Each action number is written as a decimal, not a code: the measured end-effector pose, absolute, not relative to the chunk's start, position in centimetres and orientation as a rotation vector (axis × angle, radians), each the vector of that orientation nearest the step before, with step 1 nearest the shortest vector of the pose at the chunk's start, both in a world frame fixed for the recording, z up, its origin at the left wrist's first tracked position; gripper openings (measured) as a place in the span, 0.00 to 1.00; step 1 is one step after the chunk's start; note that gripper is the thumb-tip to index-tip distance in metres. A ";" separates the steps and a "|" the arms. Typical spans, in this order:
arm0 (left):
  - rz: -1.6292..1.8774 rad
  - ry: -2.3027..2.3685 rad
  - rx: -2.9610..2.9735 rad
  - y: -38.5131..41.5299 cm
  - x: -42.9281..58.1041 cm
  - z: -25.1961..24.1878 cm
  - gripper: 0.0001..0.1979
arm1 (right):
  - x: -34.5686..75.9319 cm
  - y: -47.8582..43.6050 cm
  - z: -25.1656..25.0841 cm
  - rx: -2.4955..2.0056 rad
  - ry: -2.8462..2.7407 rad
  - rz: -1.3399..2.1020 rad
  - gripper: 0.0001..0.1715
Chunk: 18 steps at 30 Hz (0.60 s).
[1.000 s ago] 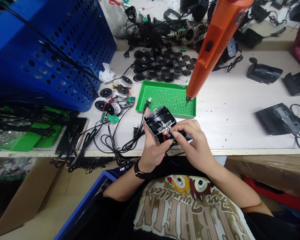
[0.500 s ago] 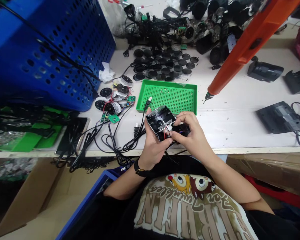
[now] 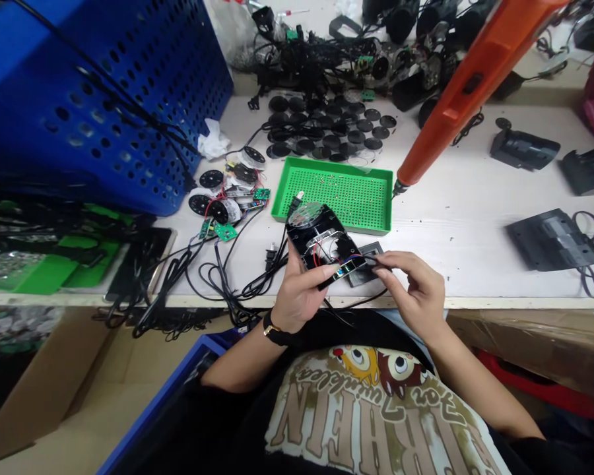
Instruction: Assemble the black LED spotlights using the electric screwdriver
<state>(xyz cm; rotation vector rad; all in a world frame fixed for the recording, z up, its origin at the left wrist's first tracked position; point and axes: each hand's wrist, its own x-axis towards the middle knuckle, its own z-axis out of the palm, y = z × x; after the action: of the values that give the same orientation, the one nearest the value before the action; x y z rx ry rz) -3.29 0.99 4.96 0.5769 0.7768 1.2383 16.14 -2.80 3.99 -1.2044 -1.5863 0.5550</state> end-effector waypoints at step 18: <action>1.434 1.042 0.803 -1.0 -1.1 4.1 0.58 | 12.0 -2.8 6.2 -1.505 -1.831 -0.052 0.12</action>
<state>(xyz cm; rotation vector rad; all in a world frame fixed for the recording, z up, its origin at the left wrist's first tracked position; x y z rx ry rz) -1.08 -0.98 4.15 0.8026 1.0417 1.4340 11.97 -2.76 6.16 -1.5047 -1.8309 -0.0521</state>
